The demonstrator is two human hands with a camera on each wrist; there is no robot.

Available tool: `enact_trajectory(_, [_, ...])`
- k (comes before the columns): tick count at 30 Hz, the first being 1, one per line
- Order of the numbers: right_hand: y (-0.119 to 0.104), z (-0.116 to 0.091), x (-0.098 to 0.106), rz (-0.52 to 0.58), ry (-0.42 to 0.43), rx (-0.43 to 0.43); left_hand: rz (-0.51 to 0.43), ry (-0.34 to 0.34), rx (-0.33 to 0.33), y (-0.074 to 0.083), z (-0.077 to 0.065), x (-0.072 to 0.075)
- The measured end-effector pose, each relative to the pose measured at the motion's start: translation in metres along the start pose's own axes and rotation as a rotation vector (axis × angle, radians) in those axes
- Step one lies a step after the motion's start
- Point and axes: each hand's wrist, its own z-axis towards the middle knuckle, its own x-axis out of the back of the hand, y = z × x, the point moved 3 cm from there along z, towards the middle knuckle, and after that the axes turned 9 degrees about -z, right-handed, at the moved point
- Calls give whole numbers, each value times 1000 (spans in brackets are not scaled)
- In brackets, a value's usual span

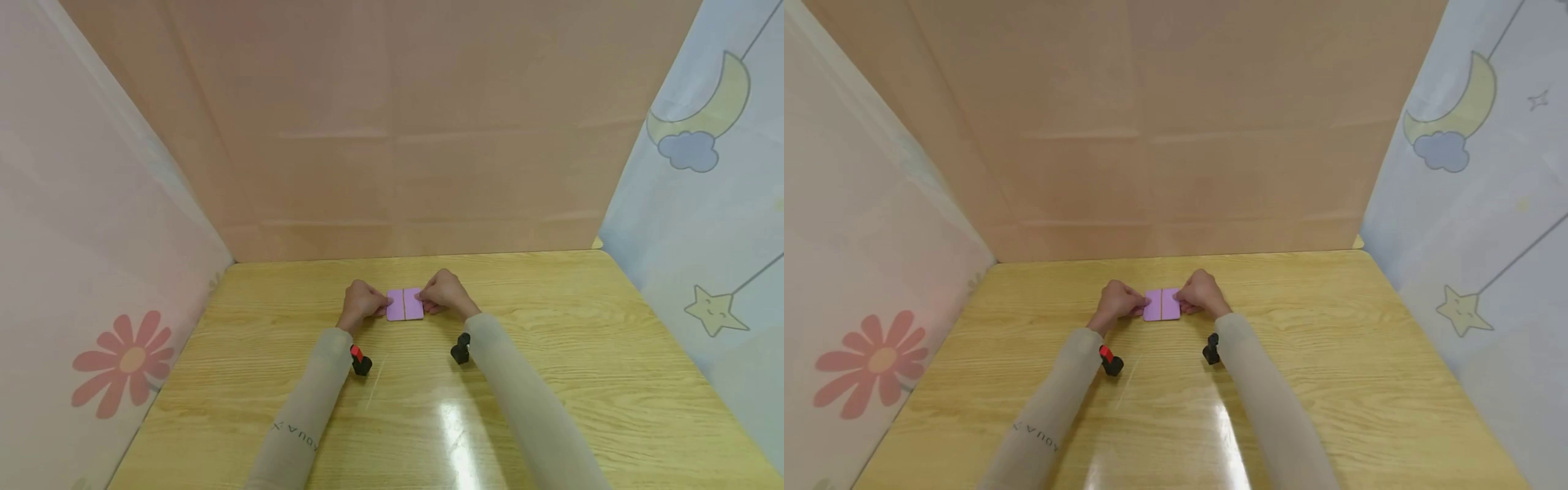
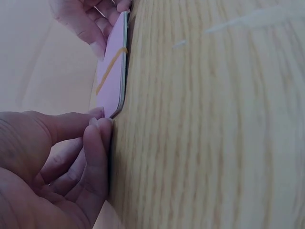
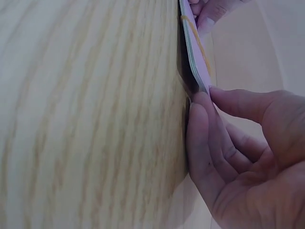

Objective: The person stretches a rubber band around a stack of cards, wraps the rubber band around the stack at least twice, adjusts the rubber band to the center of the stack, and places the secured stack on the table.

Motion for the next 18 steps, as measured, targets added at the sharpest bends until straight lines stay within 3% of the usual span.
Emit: enact_trajectory(18, [2, 1, -1, -41, 41, -5, -10, 7, -40, 1, -6, 1])
